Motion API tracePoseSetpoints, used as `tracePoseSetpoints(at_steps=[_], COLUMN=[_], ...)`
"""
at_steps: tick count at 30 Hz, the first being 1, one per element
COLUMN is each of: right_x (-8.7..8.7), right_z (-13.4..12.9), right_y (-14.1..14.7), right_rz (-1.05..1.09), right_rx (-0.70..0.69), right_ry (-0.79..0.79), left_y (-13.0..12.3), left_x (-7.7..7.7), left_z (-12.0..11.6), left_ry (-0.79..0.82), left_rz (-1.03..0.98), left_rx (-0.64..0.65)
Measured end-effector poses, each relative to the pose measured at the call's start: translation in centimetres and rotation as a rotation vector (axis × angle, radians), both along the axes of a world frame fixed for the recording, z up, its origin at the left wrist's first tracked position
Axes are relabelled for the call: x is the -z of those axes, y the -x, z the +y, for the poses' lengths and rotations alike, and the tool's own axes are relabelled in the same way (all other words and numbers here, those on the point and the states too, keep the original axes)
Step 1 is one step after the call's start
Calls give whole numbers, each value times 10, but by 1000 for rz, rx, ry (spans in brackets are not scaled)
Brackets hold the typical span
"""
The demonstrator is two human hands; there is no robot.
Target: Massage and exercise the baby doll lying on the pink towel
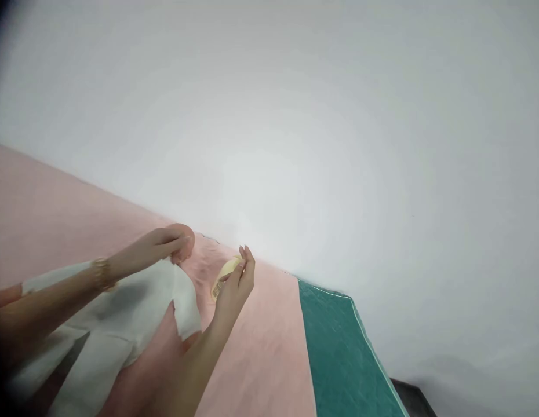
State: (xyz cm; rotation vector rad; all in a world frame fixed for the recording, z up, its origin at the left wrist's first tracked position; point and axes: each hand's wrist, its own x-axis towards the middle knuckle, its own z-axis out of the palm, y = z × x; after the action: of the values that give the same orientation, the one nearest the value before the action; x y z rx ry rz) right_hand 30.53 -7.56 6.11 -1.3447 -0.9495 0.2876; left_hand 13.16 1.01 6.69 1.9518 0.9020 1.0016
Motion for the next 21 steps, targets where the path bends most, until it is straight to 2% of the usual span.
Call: tracePoseSetpoints(at_steps=[5,10,15,21], right_x=[14,21,33,34], right_z=[-1,6,16,22], right_y=[-12,-7,-11,-9], right_rz=[27,96,106,125], right_rx=[-16,-37,-19,-6], right_ry=[35,9,-43,-72], left_y=[-74,-124,-149,-148], left_x=[3,9,17,20], left_z=[6,1,-5,-7], left_ry=[85,123,162,153], left_rz=[20,-1,-71,-195], left_rx=[10,-37,-58,-77])
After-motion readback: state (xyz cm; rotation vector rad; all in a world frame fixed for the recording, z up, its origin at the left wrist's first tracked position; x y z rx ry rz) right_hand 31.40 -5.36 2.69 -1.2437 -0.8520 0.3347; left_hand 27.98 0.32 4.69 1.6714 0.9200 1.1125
